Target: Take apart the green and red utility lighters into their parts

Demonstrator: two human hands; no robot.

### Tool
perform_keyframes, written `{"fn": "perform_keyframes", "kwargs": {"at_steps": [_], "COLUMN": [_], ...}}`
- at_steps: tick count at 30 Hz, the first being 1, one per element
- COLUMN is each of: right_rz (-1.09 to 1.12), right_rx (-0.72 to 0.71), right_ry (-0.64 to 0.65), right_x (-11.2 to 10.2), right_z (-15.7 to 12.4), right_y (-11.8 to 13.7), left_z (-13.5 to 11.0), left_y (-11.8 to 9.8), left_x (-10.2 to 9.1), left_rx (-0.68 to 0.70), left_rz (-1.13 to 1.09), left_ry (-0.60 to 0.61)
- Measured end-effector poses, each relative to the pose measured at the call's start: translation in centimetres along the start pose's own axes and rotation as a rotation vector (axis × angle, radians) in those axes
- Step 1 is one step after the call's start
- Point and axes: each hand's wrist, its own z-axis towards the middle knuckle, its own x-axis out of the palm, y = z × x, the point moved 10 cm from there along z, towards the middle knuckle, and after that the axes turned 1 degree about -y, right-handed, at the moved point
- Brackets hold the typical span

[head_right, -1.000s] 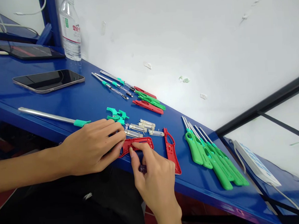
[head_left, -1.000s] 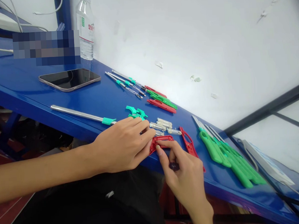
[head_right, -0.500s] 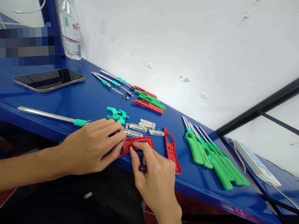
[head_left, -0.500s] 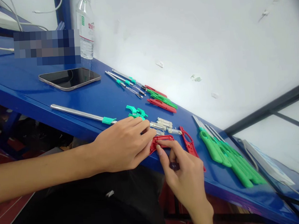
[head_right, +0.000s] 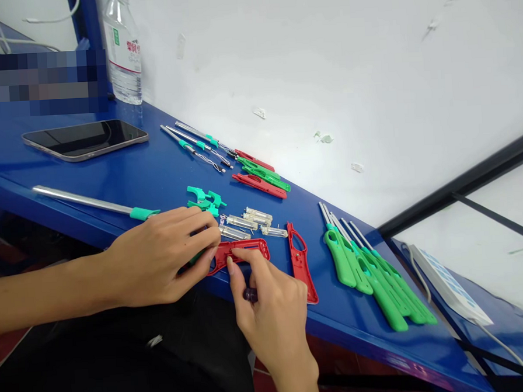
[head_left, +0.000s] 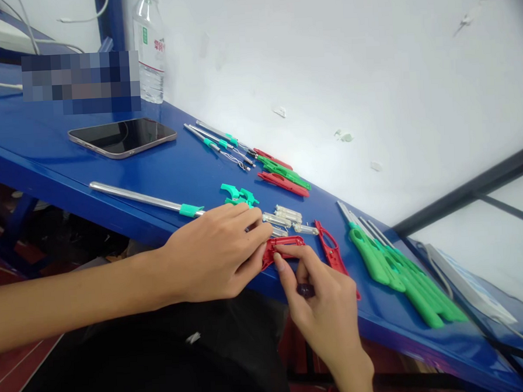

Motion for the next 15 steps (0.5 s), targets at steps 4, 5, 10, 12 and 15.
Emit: {"fn": "perform_keyframes", "kwargs": {"at_steps": [4,5,10,12,15], "right_rz": [0.001,0.002,0.006,0.007,0.004], "right_rx": [0.001,0.004,-0.002,-0.002,0.007], "right_ry": [-0.003,-0.007,-0.002,0.004,-0.001], "right_x": [-0.05,-0.09,-0.04,0.0,-0.04], "right_z": [0.08,0.1,0.09,0.06,0.05], "right_y": [0.04,0.04,0.1,0.08,-0.02], "left_z": [0.03,0.03,-0.03,-0.03,0.02], "left_y": [0.03,0.04,0.09,0.11,0.09], "left_x": [0.03,0.03,0.08,0.06,0.03], "left_rx": [-0.005,-0.007,-0.016,-0.016,-0.009], "left_rz": [-0.017,-0.022,-0.026,-0.024,-0.019], "left_ry": [-0.004,-0.003,0.006,0.006,0.006]}}
